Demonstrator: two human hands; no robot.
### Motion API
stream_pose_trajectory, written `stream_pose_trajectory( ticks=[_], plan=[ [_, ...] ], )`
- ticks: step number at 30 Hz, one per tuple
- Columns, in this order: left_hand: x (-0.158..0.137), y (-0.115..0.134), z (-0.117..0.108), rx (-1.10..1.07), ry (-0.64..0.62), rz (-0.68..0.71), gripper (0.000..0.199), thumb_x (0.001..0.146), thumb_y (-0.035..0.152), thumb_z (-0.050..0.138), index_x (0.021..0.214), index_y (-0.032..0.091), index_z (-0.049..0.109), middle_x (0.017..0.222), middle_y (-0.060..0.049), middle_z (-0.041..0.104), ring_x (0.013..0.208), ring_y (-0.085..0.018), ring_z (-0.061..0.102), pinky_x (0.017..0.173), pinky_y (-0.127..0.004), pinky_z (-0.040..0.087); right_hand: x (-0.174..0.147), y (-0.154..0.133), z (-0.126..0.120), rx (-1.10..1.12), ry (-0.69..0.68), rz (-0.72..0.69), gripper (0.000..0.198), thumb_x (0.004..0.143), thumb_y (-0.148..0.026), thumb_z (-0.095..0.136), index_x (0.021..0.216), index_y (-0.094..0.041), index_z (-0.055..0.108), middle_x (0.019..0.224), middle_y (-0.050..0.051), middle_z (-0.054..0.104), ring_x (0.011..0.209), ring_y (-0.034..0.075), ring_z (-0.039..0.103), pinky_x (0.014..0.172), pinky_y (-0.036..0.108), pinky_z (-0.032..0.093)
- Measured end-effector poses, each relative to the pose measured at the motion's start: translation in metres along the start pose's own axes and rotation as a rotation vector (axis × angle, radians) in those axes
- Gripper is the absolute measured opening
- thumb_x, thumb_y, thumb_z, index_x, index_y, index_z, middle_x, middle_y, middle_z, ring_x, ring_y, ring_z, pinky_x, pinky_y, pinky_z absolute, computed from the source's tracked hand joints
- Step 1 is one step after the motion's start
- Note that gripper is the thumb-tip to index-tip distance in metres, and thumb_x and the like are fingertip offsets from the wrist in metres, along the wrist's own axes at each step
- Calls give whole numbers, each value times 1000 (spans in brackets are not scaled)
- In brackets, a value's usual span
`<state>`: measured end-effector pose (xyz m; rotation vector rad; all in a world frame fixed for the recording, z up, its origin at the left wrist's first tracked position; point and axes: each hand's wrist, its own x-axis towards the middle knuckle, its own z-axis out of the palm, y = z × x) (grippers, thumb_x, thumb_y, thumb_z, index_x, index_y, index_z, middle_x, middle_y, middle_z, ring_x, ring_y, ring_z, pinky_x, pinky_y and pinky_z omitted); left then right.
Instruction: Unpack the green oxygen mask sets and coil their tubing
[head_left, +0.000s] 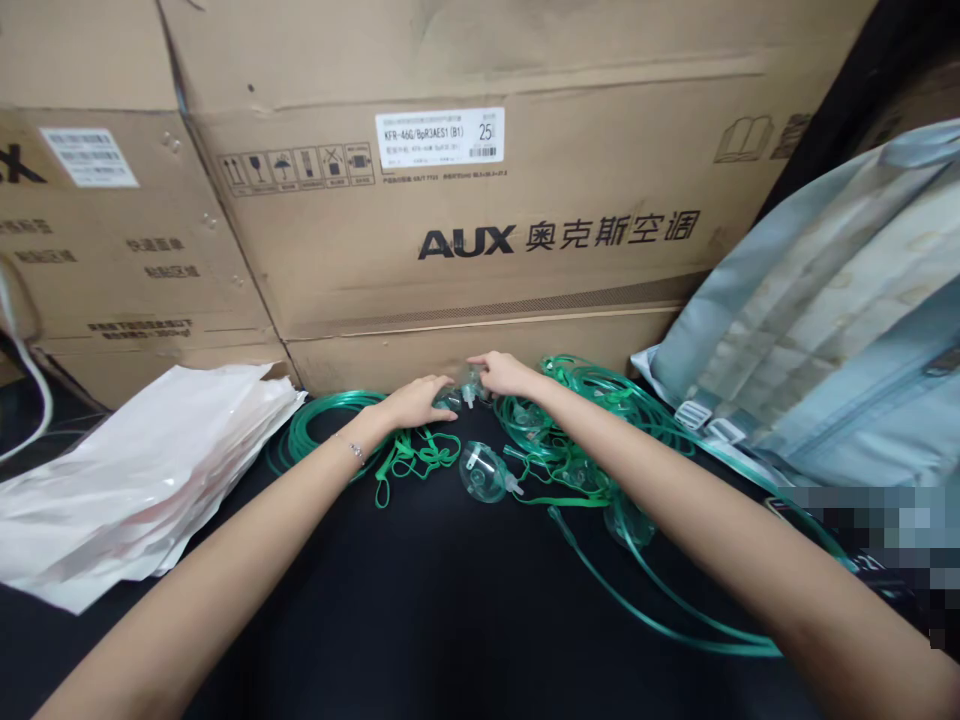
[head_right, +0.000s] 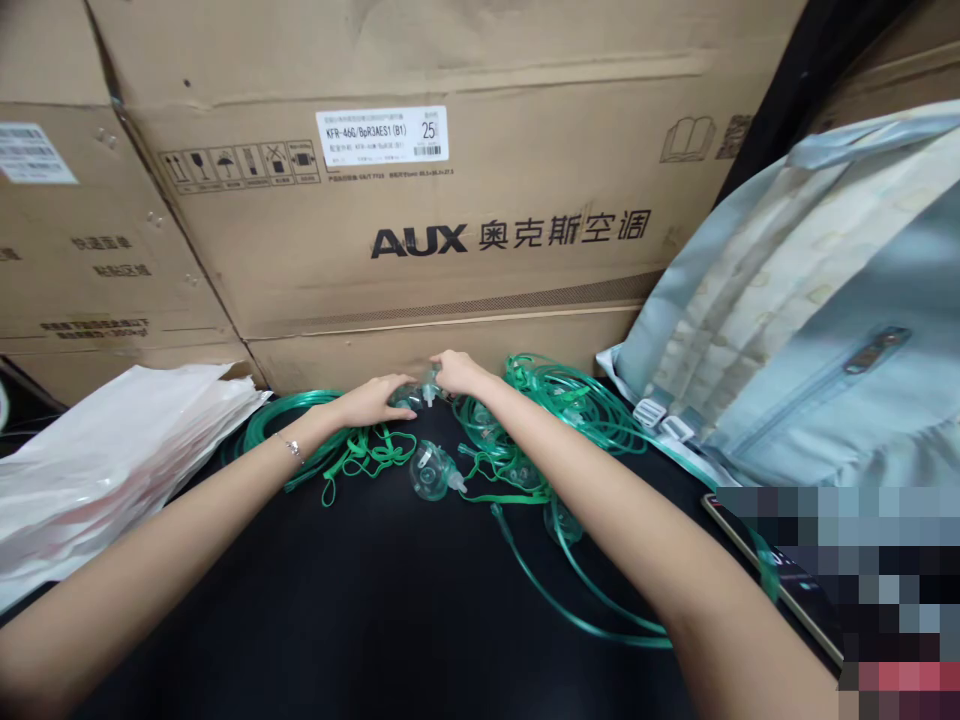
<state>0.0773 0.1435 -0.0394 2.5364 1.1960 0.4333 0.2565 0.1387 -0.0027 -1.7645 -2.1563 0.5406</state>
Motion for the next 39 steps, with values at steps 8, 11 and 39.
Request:
stream_pose_trajectory(
  ticks=[8,11,39],
  plan=[
    [-4,-5,-5,12,30,45,48,63,38,67,104,17,54,111,-13,59,105,-28,53,90,-37,37,9,-5,26,-187,-24,-152,26,86,-29,52,109,-16,56,115,7,56,108,20,52,92,41,41],
    [-5,-6,-4,10,34,51,47,63,38,66,104,17,54,112,-13,58,105,-28,52,91,-37,37,12,-3,29,-212,-44,-160,24,86,-29,51,106,-16,57,113,7,57,106,19,53,91,41,41],
    [18,-1,5,60,-71,127,47,72,34,58,112,13,48,116,-15,51,108,-26,49,93,-36,35,27,9,8,-166,-74,262,27,86,-29,52,107,-13,54,103,6,57,88,16,58,73,33,50]
  ],
)
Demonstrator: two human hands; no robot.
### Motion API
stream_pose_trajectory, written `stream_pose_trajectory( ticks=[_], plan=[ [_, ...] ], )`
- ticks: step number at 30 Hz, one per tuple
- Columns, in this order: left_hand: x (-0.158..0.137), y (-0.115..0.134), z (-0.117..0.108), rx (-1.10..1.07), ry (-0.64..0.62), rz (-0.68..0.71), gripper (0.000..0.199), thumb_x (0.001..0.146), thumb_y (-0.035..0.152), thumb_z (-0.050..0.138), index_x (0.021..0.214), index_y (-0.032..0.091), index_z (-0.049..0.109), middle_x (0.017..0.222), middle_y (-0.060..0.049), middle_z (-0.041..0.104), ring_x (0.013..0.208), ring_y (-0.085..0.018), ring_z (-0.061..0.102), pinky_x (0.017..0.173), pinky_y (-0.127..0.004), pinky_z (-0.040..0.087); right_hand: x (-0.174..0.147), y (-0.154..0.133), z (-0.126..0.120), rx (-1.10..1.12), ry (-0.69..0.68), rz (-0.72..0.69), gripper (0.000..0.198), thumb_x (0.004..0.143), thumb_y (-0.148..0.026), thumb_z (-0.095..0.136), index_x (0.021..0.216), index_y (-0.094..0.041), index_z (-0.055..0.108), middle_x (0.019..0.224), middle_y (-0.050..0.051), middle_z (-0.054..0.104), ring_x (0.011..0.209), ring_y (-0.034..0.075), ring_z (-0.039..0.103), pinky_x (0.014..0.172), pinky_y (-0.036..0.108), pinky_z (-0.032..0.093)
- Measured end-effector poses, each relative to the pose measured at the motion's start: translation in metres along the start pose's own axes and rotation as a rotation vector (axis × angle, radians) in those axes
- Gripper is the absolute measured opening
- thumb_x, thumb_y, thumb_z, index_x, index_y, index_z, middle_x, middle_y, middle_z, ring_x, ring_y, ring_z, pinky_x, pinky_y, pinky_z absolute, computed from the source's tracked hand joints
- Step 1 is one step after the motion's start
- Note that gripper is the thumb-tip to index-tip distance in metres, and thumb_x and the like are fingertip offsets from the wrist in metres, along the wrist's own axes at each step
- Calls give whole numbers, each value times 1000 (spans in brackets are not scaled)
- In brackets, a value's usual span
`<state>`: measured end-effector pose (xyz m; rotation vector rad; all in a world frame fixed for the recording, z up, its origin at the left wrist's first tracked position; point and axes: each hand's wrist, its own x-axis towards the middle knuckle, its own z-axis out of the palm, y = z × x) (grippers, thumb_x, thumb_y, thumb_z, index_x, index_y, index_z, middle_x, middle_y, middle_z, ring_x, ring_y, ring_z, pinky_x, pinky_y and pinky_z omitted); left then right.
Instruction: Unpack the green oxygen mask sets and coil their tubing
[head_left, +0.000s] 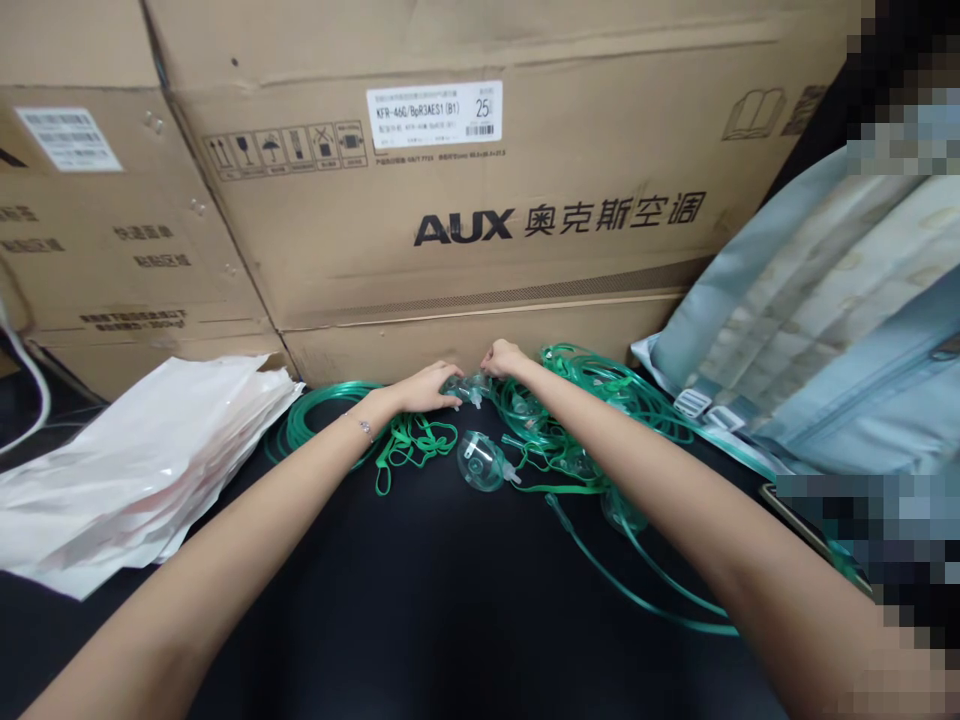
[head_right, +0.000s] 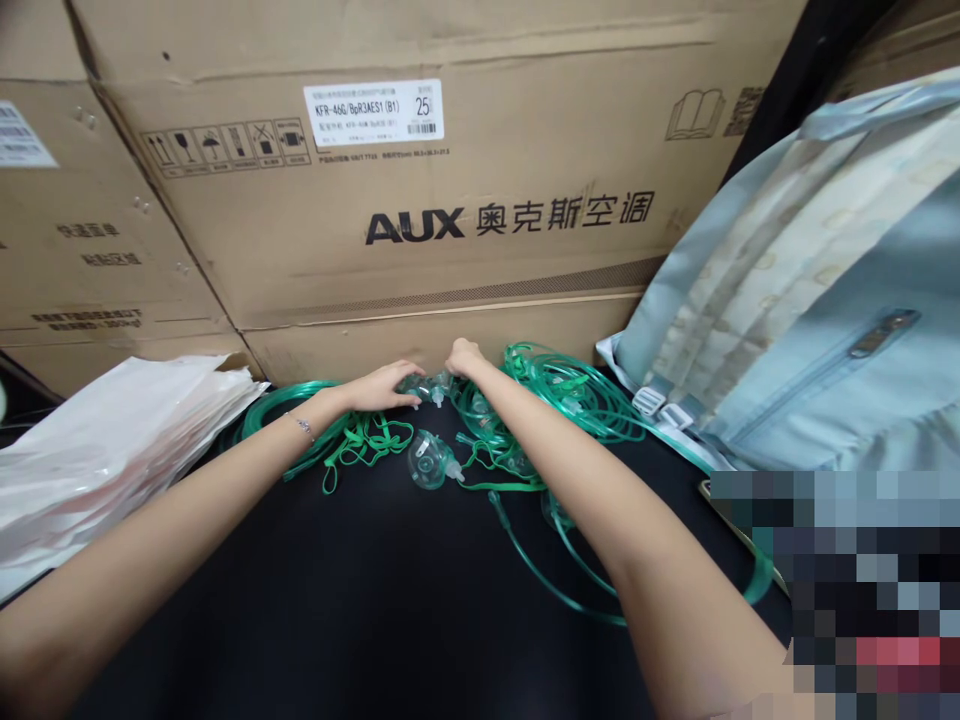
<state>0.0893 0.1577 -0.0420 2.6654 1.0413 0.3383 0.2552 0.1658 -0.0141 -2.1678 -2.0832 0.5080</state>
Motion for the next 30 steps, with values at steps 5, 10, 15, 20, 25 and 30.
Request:
stream_pose_trajectory(
  ticks=[5,10,15,20,25,30],
  plan=[
    [-3,7,-3,27,27,-17,45,74,32,57,113,11,48,117,-18,50,111,-28,47,96,-43,33,-3,2,-1,26,88,-72,25,85,-29,53,105,-14,56,105,6,58,92,17,57,77,35,49],
    [-35,42,-18,19,121,99,39,81,23,47,119,14,45,131,-14,41,123,-24,35,102,-42,26,-35,13,-22,66,262,-218,23,82,-17,54,104,-12,60,101,9,63,96,16,58,86,29,43],
    [-62,75,-4,38,5,306,30,82,23,51,111,17,55,111,-9,61,104,-22,54,91,-35,38,-97,25,-21,114,281,-402,21,83,-19,50,97,-15,65,92,6,67,85,16,61,80,26,45],
    [-61,81,1,-211,154,162,14,83,20,50,86,15,63,83,-5,67,77,-17,62,72,-27,44,-144,35,6,393,52,-696,38,83,-37,50,115,-15,53,105,10,61,89,18,60,75,31,49],
    [-67,90,-9,-763,363,-56,16,68,25,67,75,13,61,73,-3,63,67,-14,59,62,-24,45,-154,35,17,940,-204,-652,45,86,-45,40,121,-17,44,110,11,56,81,18,62,55,29,53],
    [-88,108,2,-1350,462,-400,27,64,23,69,88,15,58,93,-5,61,85,-19,60,71,-32,50,-160,30,33,677,360,-711,43,71,-32,66,109,-19,52,111,10,51,97,22,54,69,33,54]
  ],
)
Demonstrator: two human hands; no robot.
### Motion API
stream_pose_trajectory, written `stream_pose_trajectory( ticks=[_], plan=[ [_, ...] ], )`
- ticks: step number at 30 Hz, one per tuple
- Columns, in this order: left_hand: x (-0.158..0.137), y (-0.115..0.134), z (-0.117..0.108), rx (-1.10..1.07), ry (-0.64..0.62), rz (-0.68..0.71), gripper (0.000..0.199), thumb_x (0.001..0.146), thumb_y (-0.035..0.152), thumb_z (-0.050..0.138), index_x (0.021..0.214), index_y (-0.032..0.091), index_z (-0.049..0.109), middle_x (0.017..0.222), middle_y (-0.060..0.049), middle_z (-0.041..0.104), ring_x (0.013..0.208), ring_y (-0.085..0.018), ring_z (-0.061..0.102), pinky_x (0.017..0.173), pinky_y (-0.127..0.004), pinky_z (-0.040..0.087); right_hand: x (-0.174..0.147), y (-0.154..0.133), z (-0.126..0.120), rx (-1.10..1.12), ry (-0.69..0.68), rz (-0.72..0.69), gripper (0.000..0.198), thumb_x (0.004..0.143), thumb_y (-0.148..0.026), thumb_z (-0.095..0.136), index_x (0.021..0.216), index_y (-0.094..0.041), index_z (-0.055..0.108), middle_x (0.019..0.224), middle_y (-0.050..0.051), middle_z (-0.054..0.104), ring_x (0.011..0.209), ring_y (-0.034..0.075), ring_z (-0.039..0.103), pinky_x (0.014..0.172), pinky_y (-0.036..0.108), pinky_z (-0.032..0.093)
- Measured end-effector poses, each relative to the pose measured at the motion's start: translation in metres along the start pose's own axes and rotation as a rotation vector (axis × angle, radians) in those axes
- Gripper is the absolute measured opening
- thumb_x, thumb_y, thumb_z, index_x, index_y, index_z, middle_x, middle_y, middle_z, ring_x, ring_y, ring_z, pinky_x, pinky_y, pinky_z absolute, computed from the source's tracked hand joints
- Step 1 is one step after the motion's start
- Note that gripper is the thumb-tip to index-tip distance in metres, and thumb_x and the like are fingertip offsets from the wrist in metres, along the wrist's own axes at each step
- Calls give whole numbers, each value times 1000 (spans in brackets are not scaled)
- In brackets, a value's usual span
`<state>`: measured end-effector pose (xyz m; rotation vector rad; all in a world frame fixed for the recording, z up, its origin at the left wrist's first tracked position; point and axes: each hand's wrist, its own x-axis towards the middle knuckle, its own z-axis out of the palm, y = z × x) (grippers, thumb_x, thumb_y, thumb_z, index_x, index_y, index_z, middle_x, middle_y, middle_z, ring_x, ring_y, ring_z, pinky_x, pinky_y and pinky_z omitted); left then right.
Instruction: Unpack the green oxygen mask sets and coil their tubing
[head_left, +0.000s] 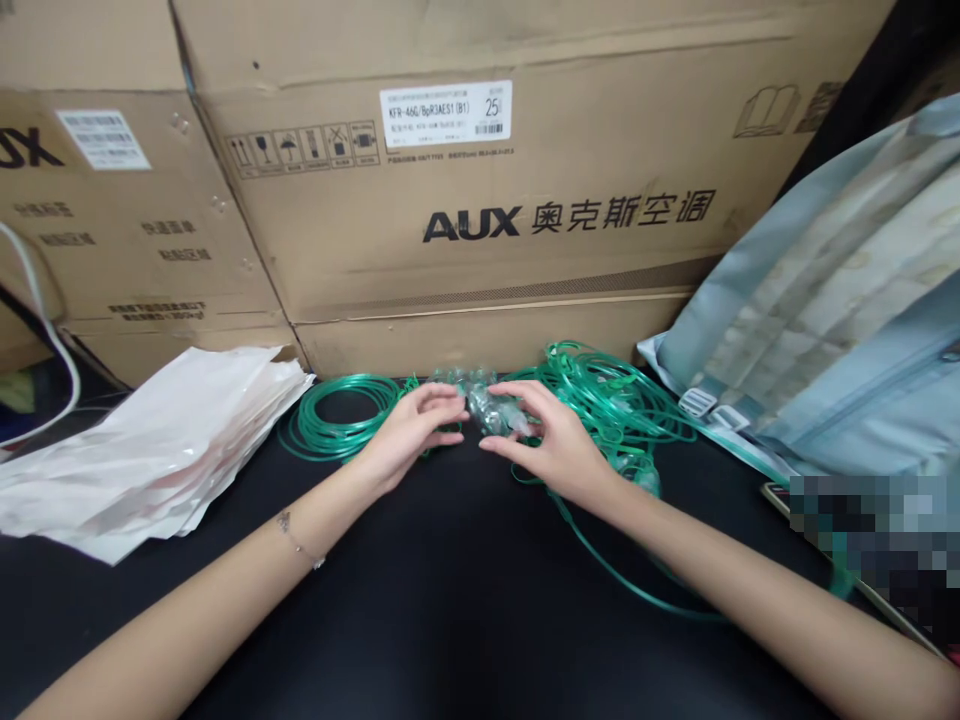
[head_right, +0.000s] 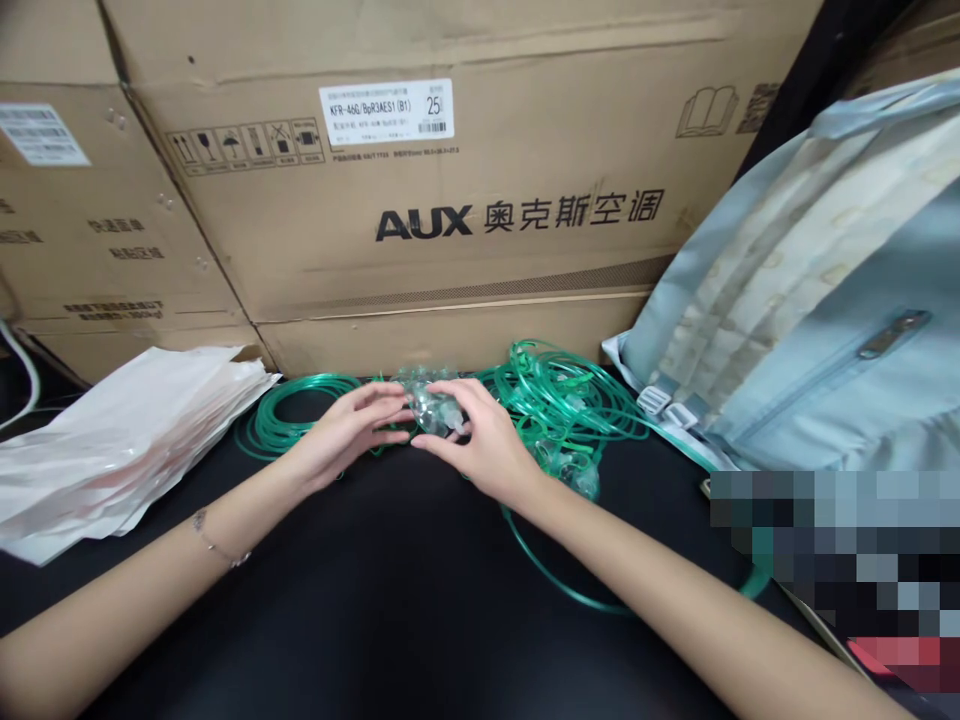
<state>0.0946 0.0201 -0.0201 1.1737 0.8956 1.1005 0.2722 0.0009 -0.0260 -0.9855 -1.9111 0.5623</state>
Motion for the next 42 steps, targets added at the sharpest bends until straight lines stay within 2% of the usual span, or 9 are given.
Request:
stream_pose_trajectory(
  ticks=[2,4,7,11,18,22,27,34,42],
  plan=[
    [-12,-7,1,-169,-19,-108,25,69,29,65,89,15,59,97,-8,60,93,-23,59,73,-36,51,-9,1,8,-182,82,-119,41,72,-29,66,108,-18,51,111,11,47,106,23,49,83,38,50],
    [-21,-14,1,-162,-41,-110,23,72,31,64,87,14,61,94,-8,61,93,-22,58,71,-34,51,-18,2,14,-251,35,-184,42,73,-29,65,110,-18,48,112,12,45,108,23,48,90,40,46],
    [-28,-21,0,-29,-68,-89,21,70,27,67,86,13,63,81,-5,63,79,-15,59,65,-24,50,-28,4,20,-176,-72,-152,44,78,-34,59,117,-18,44,110,11,45,100,20,53,77,32,54],
    [-29,-26,1,56,-78,-77,24,65,26,70,83,13,62,72,-2,63,69,-12,60,62,-22,49,-28,7,25,-34,-1,-1,33,86,-30,46,117,-18,49,114,12,51,86,15,61,54,22,55],
    [-29,-32,5,166,-132,-24,18,74,31,61,75,13,61,62,0,61,56,-10,57,57,-21,48,-31,4,33,75,18,140,29,80,-27,54,106,-17,62,91,6,69,77,17,66,60,26,56],
    [-30,-31,2,232,-206,57,12,74,24,59,73,13,63,65,-1,63,62,-10,58,63,-21,47,-33,1,32,22,42,93,27,79,-28,56,102,-16,65,91,6,69,74,17,66,53,24,54],
    [-34,-32,6,316,-172,113,17,76,27,56,67,14,61,60,0,59,57,-12,55,57,-22,45,-37,2,34,-39,69,-6,23,81,-28,55,98,-16,66,84,6,69,67,15,64,51,24,52],
    [-33,-41,14,327,-109,142,20,75,28,55,60,15,56,55,0,55,53,-12,52,53,-22,42,-43,9,39,-109,101,-114,20,85,-24,50,97,-19,65,92,6,68,82,17,64,73,30,53],
    [-28,-48,15,326,-82,129,20,75,29,54,62,14,55,55,1,54,51,-11,52,52,-22,42,-38,12,40,-220,96,-85,16,85,-22,49,89,-16,63,80,5,68,68,14,63,58,23,50]
  ],
)
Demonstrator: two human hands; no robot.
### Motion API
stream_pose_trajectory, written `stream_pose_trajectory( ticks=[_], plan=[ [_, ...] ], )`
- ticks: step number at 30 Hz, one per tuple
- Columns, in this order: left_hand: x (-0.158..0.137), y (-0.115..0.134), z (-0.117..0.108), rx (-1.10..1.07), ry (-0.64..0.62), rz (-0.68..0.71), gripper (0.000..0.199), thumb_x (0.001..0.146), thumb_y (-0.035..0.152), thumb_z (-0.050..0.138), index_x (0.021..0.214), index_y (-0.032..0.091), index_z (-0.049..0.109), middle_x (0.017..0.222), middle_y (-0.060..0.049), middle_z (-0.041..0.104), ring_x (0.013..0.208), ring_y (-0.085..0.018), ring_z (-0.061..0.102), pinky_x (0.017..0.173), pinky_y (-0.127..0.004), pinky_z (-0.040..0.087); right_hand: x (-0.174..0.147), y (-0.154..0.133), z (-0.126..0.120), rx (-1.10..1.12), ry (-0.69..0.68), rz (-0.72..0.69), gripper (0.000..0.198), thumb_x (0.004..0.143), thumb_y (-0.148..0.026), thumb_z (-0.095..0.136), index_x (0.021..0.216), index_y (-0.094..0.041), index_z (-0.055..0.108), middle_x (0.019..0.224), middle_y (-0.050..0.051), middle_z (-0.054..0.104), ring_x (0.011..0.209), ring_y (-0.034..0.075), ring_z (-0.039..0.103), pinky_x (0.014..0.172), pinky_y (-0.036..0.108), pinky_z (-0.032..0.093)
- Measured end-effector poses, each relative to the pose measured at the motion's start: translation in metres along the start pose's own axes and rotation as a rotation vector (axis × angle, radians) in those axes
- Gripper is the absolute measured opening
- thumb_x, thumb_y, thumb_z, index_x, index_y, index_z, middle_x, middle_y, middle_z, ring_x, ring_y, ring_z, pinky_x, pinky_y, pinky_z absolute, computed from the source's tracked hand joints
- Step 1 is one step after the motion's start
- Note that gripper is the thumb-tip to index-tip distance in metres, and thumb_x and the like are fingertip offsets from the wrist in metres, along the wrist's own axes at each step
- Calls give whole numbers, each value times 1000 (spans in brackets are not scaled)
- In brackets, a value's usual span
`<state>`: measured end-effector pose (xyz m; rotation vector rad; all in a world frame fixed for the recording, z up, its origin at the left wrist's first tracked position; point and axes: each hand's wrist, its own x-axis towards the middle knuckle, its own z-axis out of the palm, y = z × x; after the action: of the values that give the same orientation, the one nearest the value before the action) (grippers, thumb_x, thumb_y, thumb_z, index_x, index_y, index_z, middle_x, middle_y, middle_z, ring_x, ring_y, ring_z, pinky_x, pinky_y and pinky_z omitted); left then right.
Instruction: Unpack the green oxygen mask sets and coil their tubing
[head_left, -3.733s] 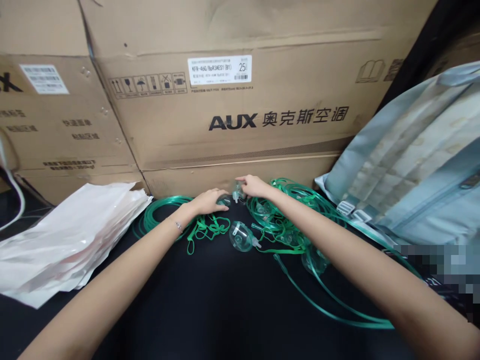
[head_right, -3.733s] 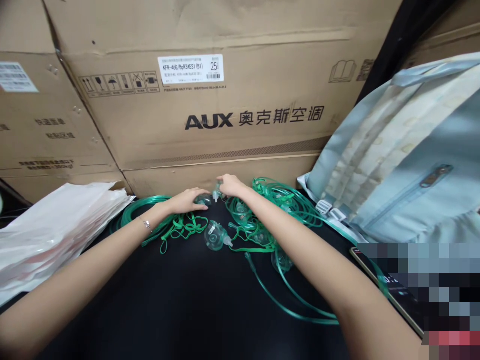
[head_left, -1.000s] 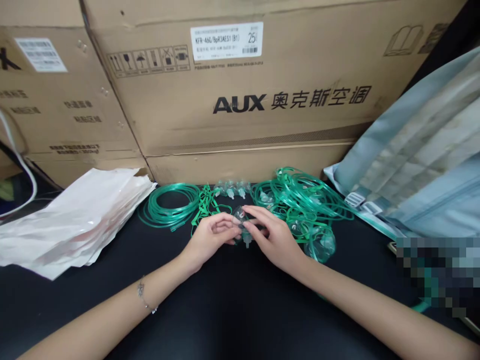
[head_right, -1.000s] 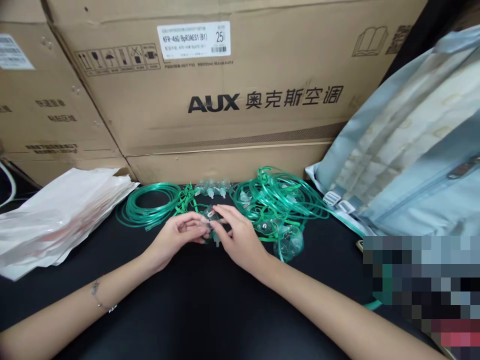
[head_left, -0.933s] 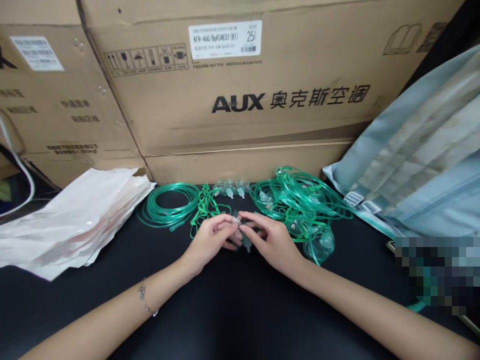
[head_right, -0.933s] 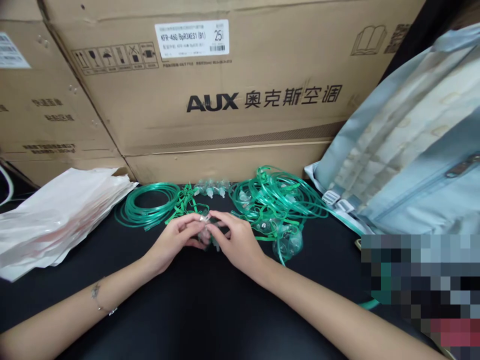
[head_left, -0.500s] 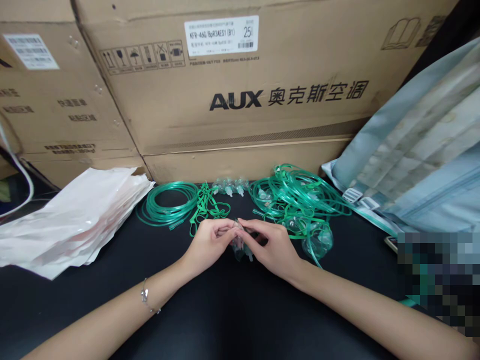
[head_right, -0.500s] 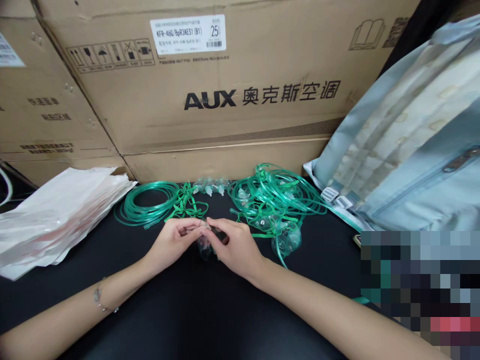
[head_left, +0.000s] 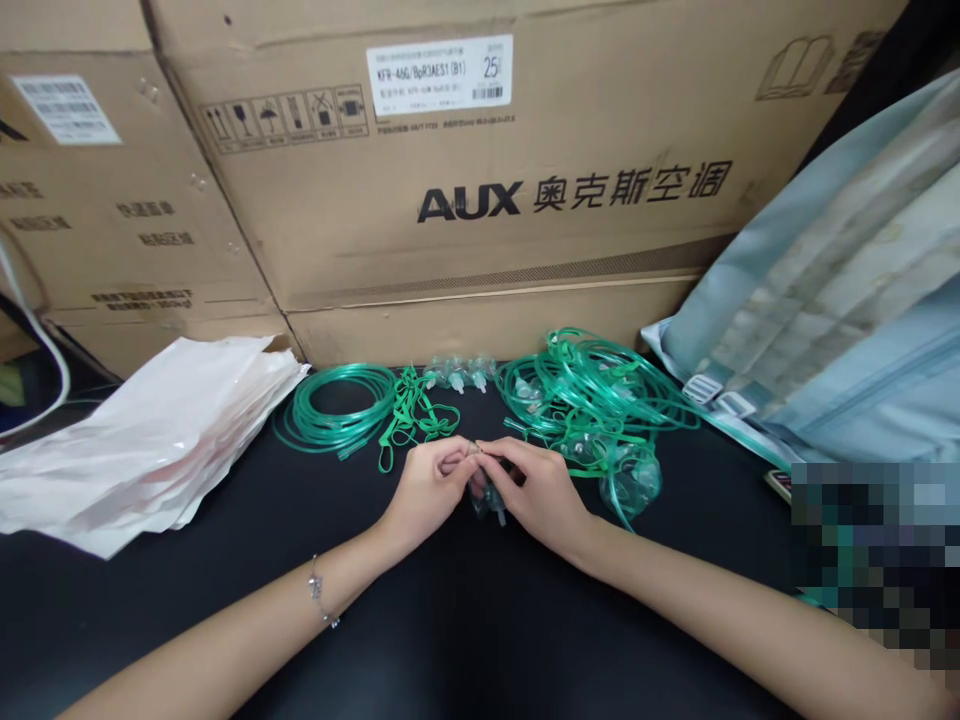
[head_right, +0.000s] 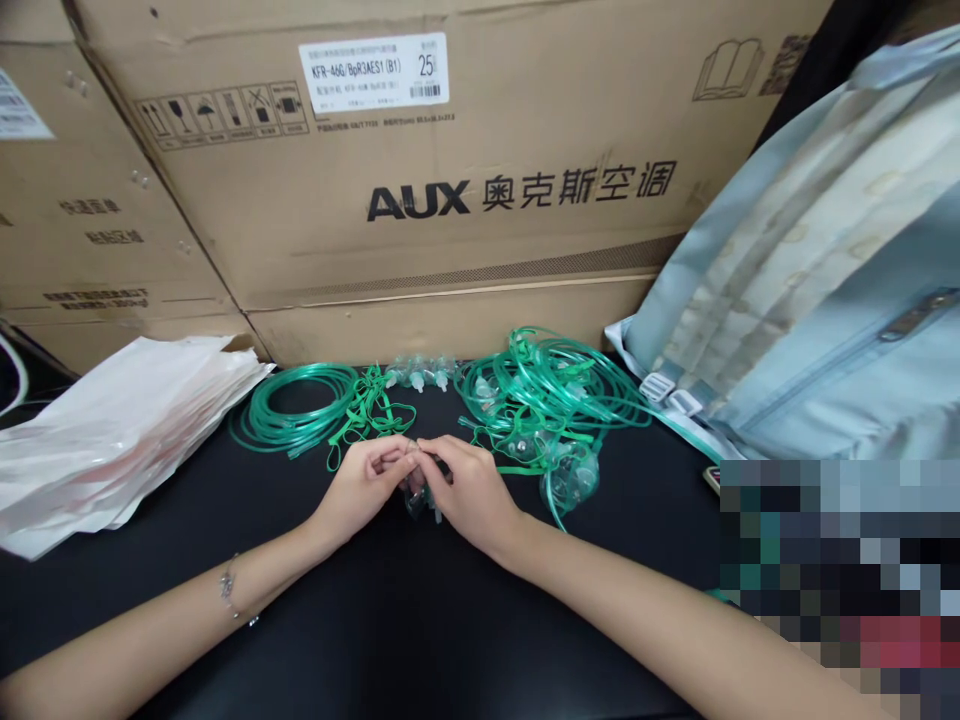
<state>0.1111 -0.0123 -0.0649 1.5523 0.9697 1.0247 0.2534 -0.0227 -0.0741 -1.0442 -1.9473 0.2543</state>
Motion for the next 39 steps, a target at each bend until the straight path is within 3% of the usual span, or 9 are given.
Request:
stream_pose_trajectory(
  ticks=[8,11,15,20,24,28,32,39],
  plan=[
    [-1,7,-10,-132,-135,-63,25,76,32,58,61,13,57,55,-1,58,51,-11,53,55,-23,41,10,7,-17,-351,-137,-117,23,88,-19,39,81,-15,60,78,9,67,71,18,64,63,26,47],
    [-5,14,-15,-205,-230,32,21,77,31,59,66,14,61,63,-3,62,62,-14,58,65,-25,44,11,7,-25,-309,-190,-77,18,84,-14,42,76,-15,58,71,6,65,64,16,61,59,24,44],
    [-3,27,-31,-225,-366,105,17,77,30,61,76,14,67,89,-8,65,90,-20,59,82,-30,43,11,5,-26,-190,-303,-33,15,72,-6,49,63,-17,52,60,0,58,54,11,54,51,20,37],
    [22,35,-68,-254,-432,-10,13,70,25,67,72,13,63,99,-11,65,93,-24,61,86,-36,43,29,7,-40,-203,-129,37,12,76,-14,49,69,-18,58,68,0,63,63,12,58,60,21,40],
    [57,31,-77,-283,-379,-62,12,66,20,63,64,14,53,82,-7,64,82,-20,62,79,-34,46,69,24,-58,-284,-61,66,15,83,-18,42,76,-17,56,74,3,64,69,14,59,65,23,40],
    [90,23,-57,-257,-313,-35,18,55,12,55,70,18,48,57,5,51,58,-12,54,72,-33,48,103,50,-58,-375,-275,-50,21,90,-19,31,90,-15,52,83,6,63,73,15,59,67,23,38],
    [107,9,-43,-85,-361,-49,13,53,10,48,64,16,50,54,4,50,54,-10,50,64,-28,45,107,68,-50,-382,-531,-175,13,87,-21,41,81,-18,53,73,1,61,64,12,56,62,21,36],
    [110,6,-61,257,-410,52,18,52,2,47,55,15,59,54,3,56,56,-11,49,58,-20,36,92,77,-61,-484,-616,-132,18,89,-22,35,84,-18,52,73,3,61,62,13,54,57,22,33]
  ],
)
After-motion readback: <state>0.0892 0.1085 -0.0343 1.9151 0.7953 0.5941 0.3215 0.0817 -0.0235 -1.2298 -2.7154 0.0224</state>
